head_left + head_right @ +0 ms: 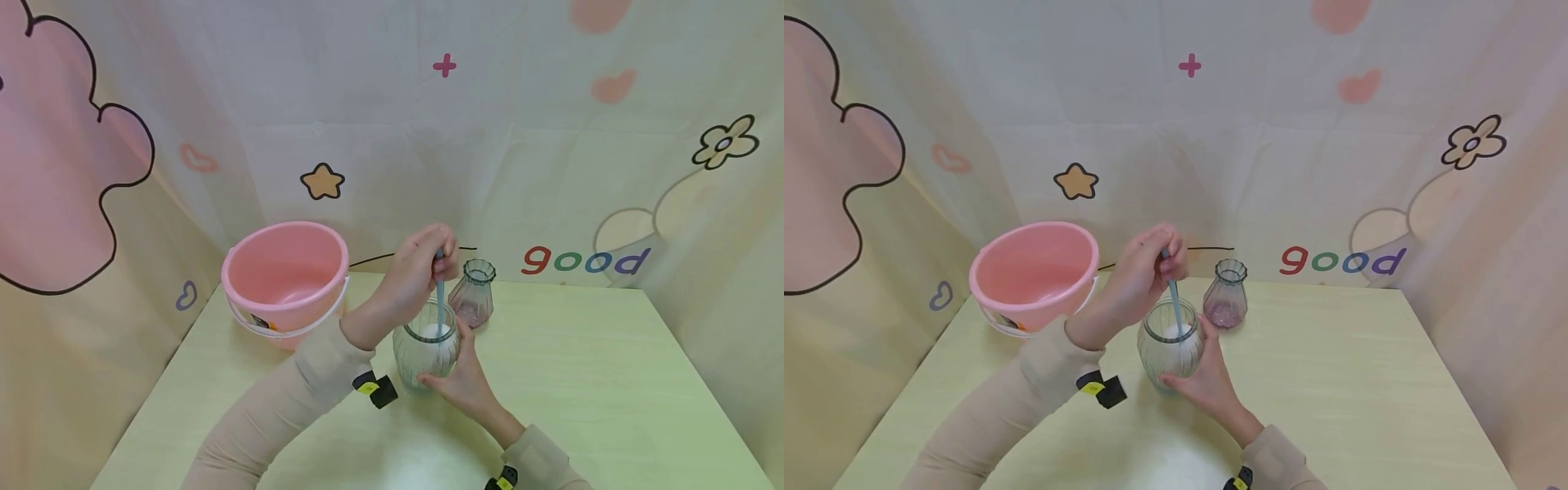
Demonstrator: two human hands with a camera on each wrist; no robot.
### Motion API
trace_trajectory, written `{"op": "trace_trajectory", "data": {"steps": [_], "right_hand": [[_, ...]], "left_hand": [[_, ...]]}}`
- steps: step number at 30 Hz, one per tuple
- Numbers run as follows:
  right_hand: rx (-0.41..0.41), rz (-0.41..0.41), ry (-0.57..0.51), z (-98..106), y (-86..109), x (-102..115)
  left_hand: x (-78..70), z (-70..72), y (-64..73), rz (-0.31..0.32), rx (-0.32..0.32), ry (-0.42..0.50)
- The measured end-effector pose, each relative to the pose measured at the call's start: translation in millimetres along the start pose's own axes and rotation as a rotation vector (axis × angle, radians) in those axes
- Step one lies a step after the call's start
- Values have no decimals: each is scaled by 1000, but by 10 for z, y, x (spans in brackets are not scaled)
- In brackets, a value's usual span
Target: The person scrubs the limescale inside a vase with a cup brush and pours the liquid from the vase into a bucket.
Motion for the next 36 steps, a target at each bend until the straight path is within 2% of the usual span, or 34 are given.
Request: {"op": "trace_trajectory", "data": {"steps": [6, 9, 16, 20, 23, 27, 32, 36], "right_hand": [[-4, -15, -5, -29, 27, 295], [-10, -4, -7, -28, 24, 317], [-21, 2, -14, -26, 29, 301], [-27, -9, -6, -26, 39, 310], [-32, -16, -1, -27, 47, 318], [-31, -20, -2, -33, 51, 279], [1, -56, 18, -18, 42, 46], [82, -73, 12, 13, 27, -74]], "left_hand": [[101, 20, 26, 7, -21, -8], [181, 30, 38, 19, -27, -22], [492, 51, 88, 113, -34, -83], [662, 80, 116, 129, -41, -119], [823, 89, 151, 187, -21, -163], [956, 86, 189, 246, 8, -222], [968, 90, 185, 233, 7, -232], [973, 94, 182, 237, 13, -230]]}}
Point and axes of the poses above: each hand's wrist, its own y-axis away from the middle knuckle, its own z-axis out of the back of the hand, x = y × z, the point moved 8 cm from there along -y, towards the middle knuckle, and after that the axes turned 15 degrees about -y, right-handed, at the moved point
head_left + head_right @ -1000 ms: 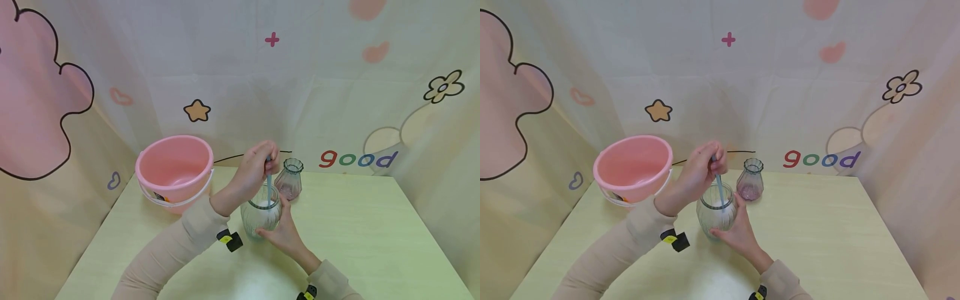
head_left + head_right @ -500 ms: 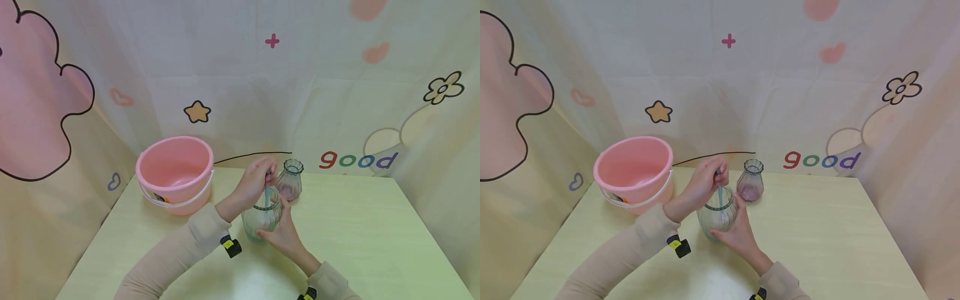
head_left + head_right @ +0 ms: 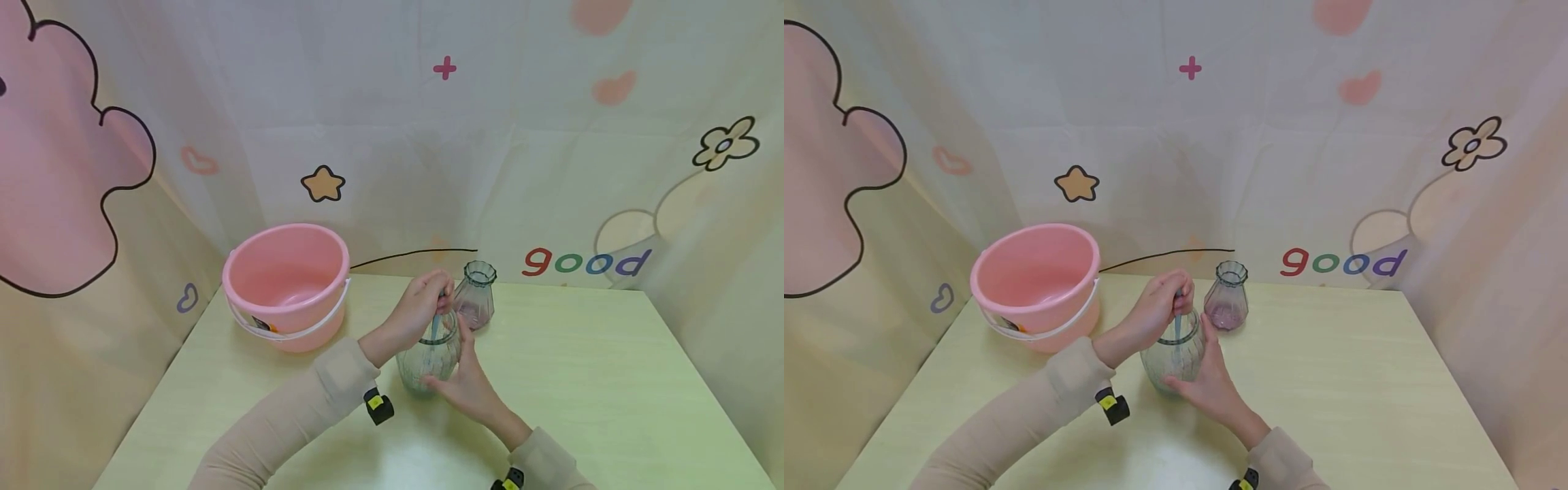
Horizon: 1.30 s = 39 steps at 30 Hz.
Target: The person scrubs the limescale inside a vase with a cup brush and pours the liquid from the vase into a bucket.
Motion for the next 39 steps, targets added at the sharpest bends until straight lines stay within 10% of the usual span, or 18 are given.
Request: {"op": "trace_trajectory", "data": {"steps": [15, 27, 39], "right_hand": [[397, -69, -163, 102, -156, -36], [361, -101, -174, 105, -220, -81], [308, -102, -256, 82, -201, -118]], "left_hand": [[-305, 39, -25, -35, 37, 89], [-961, 134, -2, -183, 16, 184], [-885, 49, -21, -164, 13, 191]]}}
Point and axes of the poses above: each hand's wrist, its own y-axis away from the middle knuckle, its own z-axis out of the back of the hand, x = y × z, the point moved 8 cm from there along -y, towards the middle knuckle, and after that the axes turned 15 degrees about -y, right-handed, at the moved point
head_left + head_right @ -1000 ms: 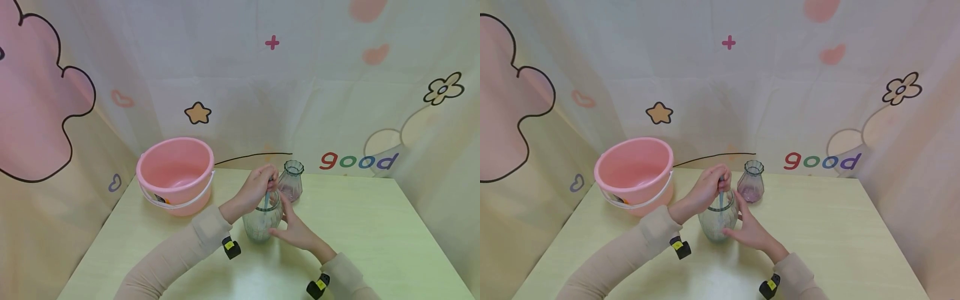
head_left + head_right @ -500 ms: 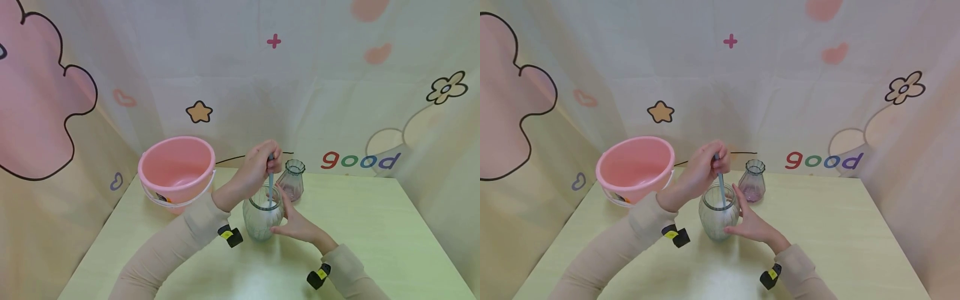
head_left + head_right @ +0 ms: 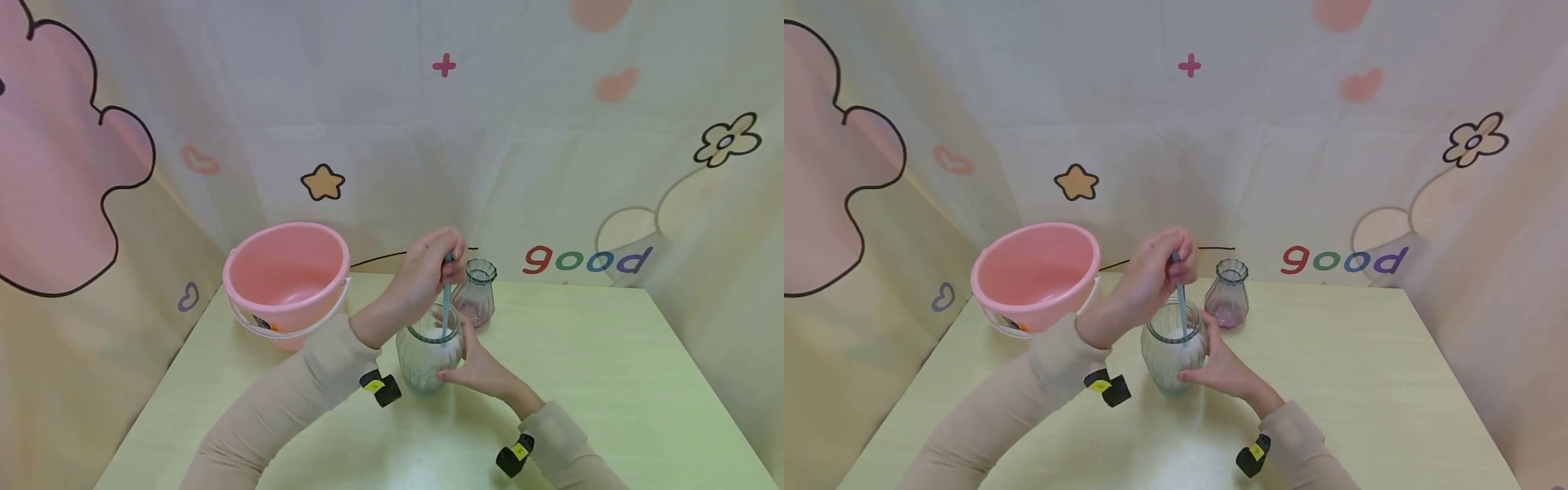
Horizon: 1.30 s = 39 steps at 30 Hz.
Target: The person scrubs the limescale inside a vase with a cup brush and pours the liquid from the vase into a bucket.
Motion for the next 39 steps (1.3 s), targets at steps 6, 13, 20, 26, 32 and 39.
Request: {"op": "trace_trajectory", "data": {"steps": [6, 13, 20, 26, 32, 39], "right_hand": [[-4, 34, -1, -23, 6, 21], [-73, -56, 80, -7, 48, -36], [-107, -49, 107, -10, 64, -36], [-119, -29, 126, -24, 67, -22], [-125, -16, 133, -37, 75, -17], [-135, 18, 131, -51, 76, 13]], "left_hand": [[114, -7, 17, -7, -4, -32], [461, -25, 113, 69, 19, -132], [788, 42, 144, 188, 1, -147], [821, 54, 160, 214, 10, -168], [675, 24, 191, 204, 19, -175], [572, 20, 111, 136, 12, -137]]}}
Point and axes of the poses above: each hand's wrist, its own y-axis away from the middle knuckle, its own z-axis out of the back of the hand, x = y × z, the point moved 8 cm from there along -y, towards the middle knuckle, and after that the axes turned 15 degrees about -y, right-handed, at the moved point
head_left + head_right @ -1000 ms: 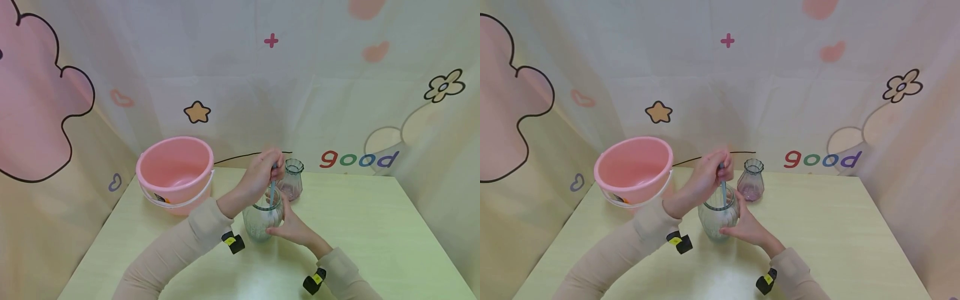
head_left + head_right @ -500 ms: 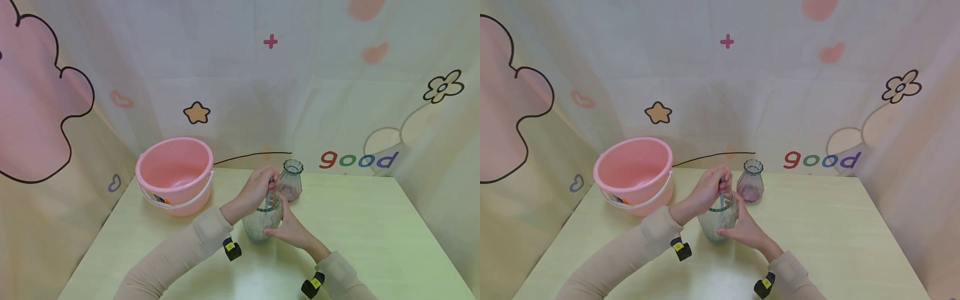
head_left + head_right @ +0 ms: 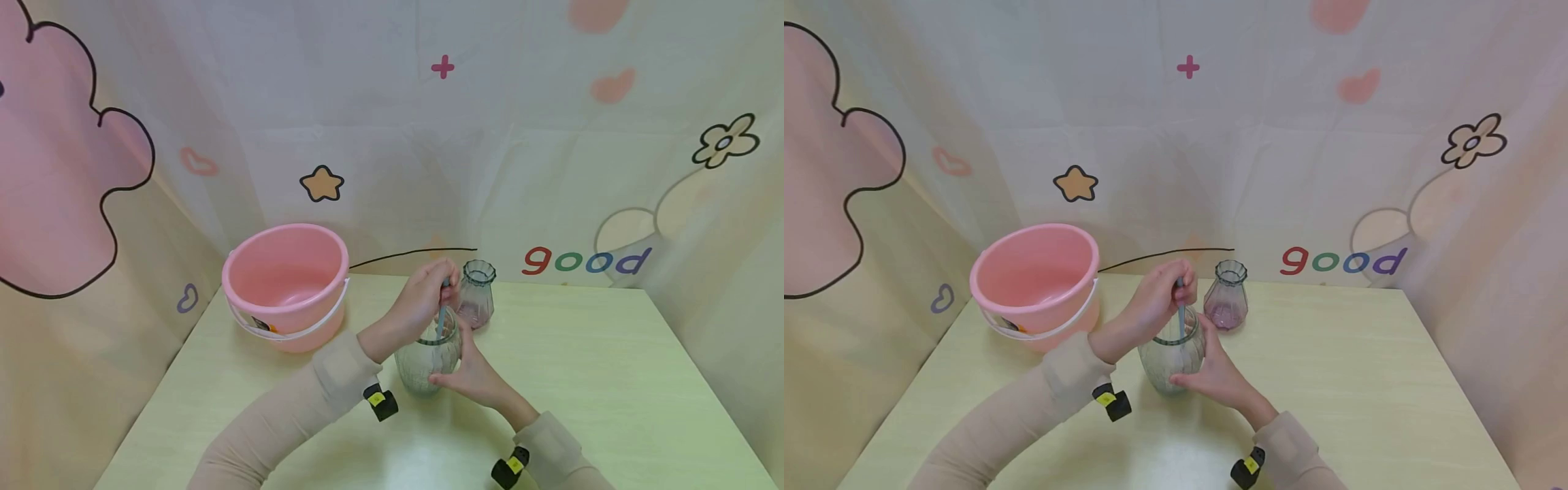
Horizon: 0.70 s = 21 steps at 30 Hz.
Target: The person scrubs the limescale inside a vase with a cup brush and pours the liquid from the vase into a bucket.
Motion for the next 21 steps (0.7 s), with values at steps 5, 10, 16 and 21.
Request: {"op": "trace_trajectory", "data": {"steps": [5, 10, 16, 21], "right_hand": [[-17, 6, -4, -11, -8, -2], [-35, -15, 15, -27, 6, 30], [-66, -26, 11, -42, 18, 80], [-97, -26, 3, -23, 14, 6]], "left_hand": [[-180, 16, -7, -54, -3, 36], [-374, 39, -18, -101, -12, 60], [-630, 83, -36, -149, -12, 90], [-677, 98, -34, -165, -19, 128]]}}
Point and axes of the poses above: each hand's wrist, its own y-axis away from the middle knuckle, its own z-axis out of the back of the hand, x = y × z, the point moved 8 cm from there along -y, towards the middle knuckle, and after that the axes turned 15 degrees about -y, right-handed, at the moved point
